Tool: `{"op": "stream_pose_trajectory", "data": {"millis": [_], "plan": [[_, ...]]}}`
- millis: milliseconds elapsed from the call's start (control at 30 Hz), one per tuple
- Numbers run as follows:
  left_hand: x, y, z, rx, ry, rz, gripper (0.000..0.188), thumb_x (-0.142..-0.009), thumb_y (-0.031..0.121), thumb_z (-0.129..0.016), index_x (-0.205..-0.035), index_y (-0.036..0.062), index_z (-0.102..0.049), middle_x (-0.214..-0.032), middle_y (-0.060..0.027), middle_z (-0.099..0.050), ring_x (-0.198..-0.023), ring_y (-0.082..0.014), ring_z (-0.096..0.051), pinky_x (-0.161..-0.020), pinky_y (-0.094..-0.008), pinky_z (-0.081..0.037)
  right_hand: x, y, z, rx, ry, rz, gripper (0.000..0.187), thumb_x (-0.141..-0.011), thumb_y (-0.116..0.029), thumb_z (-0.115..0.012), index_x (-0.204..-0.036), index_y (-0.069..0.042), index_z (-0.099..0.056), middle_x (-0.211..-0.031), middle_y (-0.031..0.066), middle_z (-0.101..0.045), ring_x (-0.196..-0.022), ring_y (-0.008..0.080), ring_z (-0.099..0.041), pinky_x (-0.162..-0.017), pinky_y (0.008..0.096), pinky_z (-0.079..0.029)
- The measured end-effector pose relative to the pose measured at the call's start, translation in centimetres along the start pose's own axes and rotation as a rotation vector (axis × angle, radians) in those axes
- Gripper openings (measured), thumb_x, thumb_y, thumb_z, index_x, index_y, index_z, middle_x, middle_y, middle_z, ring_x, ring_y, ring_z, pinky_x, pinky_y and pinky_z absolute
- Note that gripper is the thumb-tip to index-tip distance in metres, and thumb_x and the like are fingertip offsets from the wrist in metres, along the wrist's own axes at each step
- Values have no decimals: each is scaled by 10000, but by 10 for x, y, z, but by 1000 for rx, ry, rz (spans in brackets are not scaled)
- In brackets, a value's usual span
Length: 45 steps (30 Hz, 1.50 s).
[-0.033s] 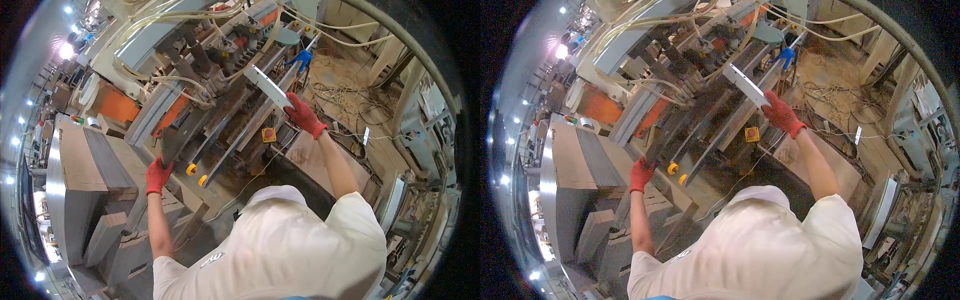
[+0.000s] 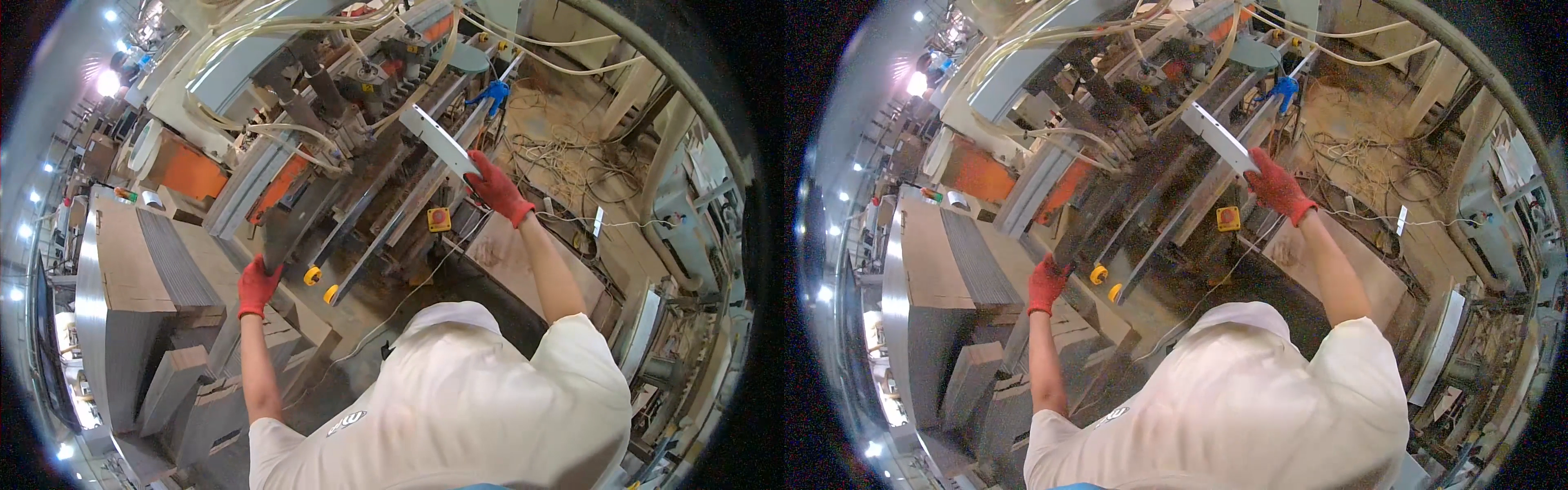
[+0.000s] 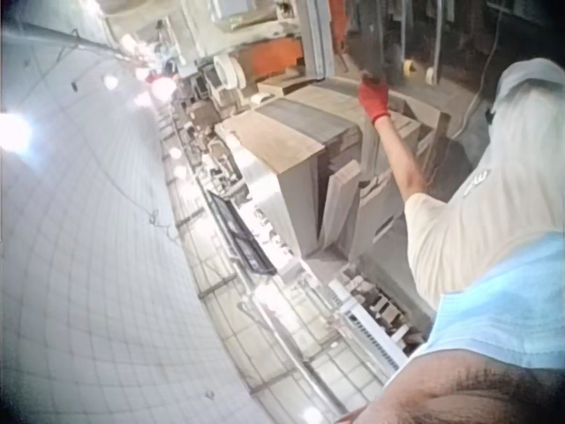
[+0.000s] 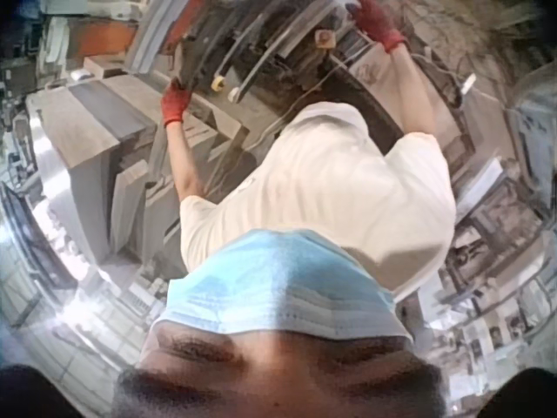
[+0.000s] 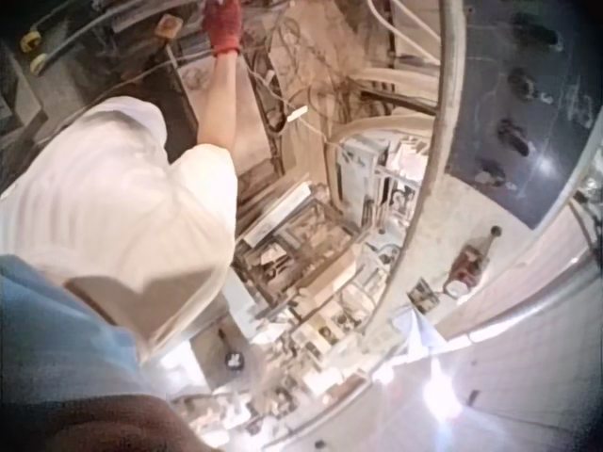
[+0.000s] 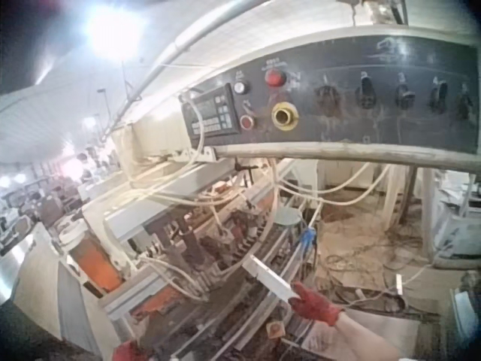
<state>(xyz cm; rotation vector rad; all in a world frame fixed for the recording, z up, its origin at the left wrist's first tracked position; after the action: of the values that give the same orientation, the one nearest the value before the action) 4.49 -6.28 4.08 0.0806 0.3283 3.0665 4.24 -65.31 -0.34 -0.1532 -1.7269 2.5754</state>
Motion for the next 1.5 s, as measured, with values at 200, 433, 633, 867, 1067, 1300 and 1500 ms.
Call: {"op": "stream_pose_trajectory", "data": {"millis": [200,433,633,867,1067,1300,1500], "plan": [[3,2,4,182,-59,54,775,-825,587,-741,-1377,64,-588,-1081,-170,-732,-1048,-375,-681,-894,-470,-555,-3,72,27,-451,7,-7,532,-1042,-81,-546,-1544,-55,-372,-1477,90,-410,-1324,190,-395,-1092,345,-335],[18,-10,-9,14,137,-15,613,-834,634,-696,-1073,74,-626,-900,-186,-706,-891,-413,-685,-769,-505,-539,-23,60,31,-168,-141,-151,486,-1078,-143,-532,-1546,-102,-406,-1496,108,-483,-1256,216,-523,-977,341,-476],[12,-24,-21,-36,111,34,607,-830,645,-693,-1017,74,-605,-831,-172,-697,-853,-393,-699,-742,-505,-551,-41,33,-6,-104,-285,-143,472,-1083,-156,-526,-1536,-82,-419,-1363,92,-575,-1052,166,-612,-833,322,-512],[-10,-39,-9,-105,134,26,631,-823,654,-688,-1075,79,-626,-999,-192,-721,-991,-373,-699,-840,-481,-558,-55,29,-28,-47,-210,-23,490,-1078,-113,-518,-1555,-86,-407,-1539,117,-438,-1313,205,-505,-1054,343,-444],[-19,-24,-5,78,170,-24,688,-837,516,-765,-1343,76,-611,-1238,-201,-683,-1130,-388,-657,-959,-481,-536,-40,8,-26,236,-46,292,582,-1019,-100,-552,-1565,-44,-359,-1498,104,-525,-1334,206,-519,-1113,378,-414],[-18,-13,-9,-36,154,-59,519,-867,479,-742,-1147,63,-608,-1014,-237,-699,-975,-436,-661,-778,-515,-531,-13,-73,-28,704,-27,110,678,-977,-223,-538,-1580,-392,-281,-919,235,-699,-834,441,-684,-736,549,-540],[-26,-16,-10,-51,77,-60,471,-894,449,-731,-1098,47,-597,-979,-237,-703,-950,-449,-661,-748,-521,-522,-2,-65,-22,676,8,104,651,-1003,-217,-508,-1579,-412,-277,-894,194,-699,-776,398,-690,-693,507,-545]]}}
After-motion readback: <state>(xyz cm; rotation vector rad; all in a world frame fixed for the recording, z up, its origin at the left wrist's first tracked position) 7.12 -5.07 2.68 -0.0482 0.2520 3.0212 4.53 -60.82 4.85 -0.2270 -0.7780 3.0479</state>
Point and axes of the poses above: each hand's wrist, its own x-axis away from the middle knuckle, its own z-axis out of the back of the hand, y = z × x, the point moved 3 cm from there along -x, towards the middle knuckle
